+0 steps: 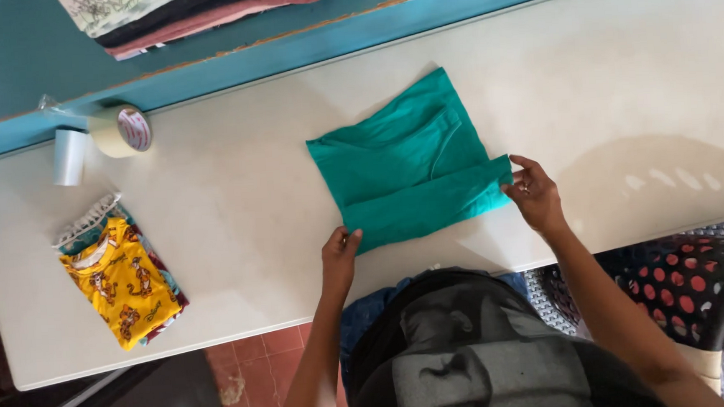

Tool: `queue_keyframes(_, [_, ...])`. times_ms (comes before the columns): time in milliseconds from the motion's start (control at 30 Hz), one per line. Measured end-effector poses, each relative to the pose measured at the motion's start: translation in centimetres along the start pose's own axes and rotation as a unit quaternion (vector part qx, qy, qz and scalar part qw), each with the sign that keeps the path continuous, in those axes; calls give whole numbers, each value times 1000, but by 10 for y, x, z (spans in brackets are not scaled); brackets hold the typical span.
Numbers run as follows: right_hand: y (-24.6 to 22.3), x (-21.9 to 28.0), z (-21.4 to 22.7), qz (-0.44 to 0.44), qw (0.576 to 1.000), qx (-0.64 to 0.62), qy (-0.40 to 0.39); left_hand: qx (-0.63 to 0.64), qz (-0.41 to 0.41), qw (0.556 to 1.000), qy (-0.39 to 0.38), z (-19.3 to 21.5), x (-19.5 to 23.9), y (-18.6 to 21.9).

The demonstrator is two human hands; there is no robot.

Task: Folding various items of clothing, including a tank top and a jersey, on a laundry folding table.

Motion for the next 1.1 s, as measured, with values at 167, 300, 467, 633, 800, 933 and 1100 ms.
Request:
queue_keyframes(167, [-24,8,-20,6,1000,16,22,96,19,995,29,-2,-1,-40])
queue_keyframes(300, [-51,13,-25,33,999,30,-5,5,23,999,23,-3,-6,-54])
queue_keyframes(467, [-19,4,-9,40,995,68,58,37,14,996,79,1,-2,-16])
queue_keyframes(633, [-8,12,1,21,987,122,106,29,49,994,93,1,2,-20])
queue_keyframes(800, [-6,17,2,57,979,160,113,15,56,994,94,1,-1,-22])
queue_keyframes(933, [-2,19,-5,49,976,186,98,15,63,993,101,-1,-1,-19])
queue_keyframes(1100, [-14,18,-18,2,976,195,96,19,72,991,115,-5,4,10])
Point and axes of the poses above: each hand's wrist, its own x-axis away from the middle knuckle, its own z-axis out of the back of the hand, y = z × x, the point moved 3 cm from there along -x, towards the middle knuckle, and after that the axes turned 6 degrees about -z, right-handed, at the moved point
